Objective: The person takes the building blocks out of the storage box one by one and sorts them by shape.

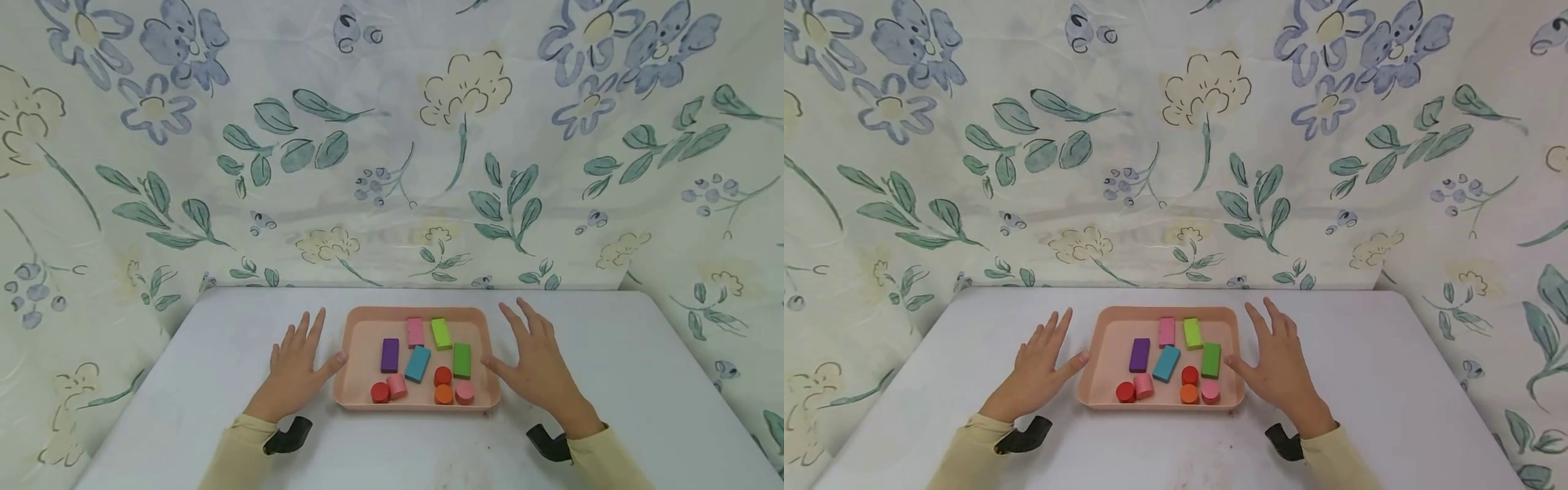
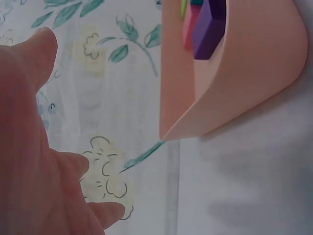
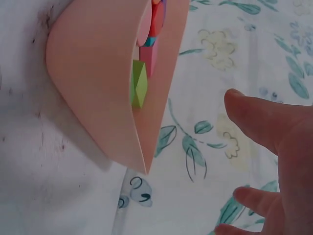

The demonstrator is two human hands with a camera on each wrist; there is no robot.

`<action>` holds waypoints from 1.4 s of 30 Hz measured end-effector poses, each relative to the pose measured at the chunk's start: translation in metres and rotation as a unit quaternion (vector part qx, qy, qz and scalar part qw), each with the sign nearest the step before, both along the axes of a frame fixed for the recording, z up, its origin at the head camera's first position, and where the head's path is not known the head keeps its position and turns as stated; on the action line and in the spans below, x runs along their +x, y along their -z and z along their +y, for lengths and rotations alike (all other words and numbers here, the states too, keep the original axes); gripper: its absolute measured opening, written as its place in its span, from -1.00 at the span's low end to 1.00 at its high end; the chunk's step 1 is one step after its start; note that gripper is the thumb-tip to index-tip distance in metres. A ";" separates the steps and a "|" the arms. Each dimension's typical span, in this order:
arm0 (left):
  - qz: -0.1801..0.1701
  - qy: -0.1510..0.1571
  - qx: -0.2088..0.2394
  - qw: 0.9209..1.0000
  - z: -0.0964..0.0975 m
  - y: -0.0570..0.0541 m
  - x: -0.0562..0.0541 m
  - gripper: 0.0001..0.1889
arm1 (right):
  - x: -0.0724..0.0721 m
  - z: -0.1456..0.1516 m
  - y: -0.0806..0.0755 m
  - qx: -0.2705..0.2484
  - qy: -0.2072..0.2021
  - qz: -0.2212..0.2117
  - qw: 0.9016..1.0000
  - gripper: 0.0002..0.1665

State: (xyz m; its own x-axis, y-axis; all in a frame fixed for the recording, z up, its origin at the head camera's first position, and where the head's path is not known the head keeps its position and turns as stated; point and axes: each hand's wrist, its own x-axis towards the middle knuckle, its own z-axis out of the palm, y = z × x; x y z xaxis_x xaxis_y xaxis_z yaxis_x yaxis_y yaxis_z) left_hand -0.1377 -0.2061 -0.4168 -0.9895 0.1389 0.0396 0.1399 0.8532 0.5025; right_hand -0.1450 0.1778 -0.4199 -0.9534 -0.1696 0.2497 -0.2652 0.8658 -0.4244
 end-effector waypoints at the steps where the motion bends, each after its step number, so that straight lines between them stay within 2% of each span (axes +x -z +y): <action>1: -0.004 -0.002 0.004 1.000 0.001 0.001 0.000 -0.05 | 0.000 -0.001 0.001 -0.001 -0.003 -0.003 1.000 0.08; 9: -0.055 -0.005 0.040 0.998 0.015 0.006 0.002 -0.03 | 0.004 -0.009 0.004 -0.039 -0.015 -0.036 0.998 0.01; 15: -0.050 0.001 0.054 0.997 0.022 0.009 0.004 -0.04 | 0.006 -0.012 0.007 -0.067 -0.040 -0.079 0.994 -0.04; 25: -0.043 0.011 0.058 0.997 0.029 0.016 0.007 -0.06 | 0.006 -0.012 0.012 -0.078 -0.078 -0.134 0.985 -0.17; 33: -0.080 0.013 0.047 0.996 0.038 0.024 0.005 -0.02 | 0.009 -0.011 0.010 -0.075 -0.096 -0.148 0.981 -0.26; 38: -0.074 0.029 0.060 0.995 0.042 0.026 0.005 -0.01 | 0.010 -0.010 0.010 -0.069 -0.122 -0.133 0.981 -0.33; 42: -0.065 0.037 0.050 0.996 0.043 0.030 0.004 0.09 | 0.009 -0.012 0.012 -0.065 -0.138 -0.138 0.979 -0.42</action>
State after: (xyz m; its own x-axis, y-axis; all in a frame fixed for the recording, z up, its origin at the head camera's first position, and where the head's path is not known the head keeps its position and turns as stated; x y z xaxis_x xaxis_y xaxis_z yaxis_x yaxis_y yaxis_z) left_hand -0.1334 -0.1630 -0.4464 -0.9744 0.2138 -0.0700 0.1296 0.7878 0.6021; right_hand -0.1362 0.1656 -0.4320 -0.9095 -0.4148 0.0259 -0.3416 0.7107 -0.6149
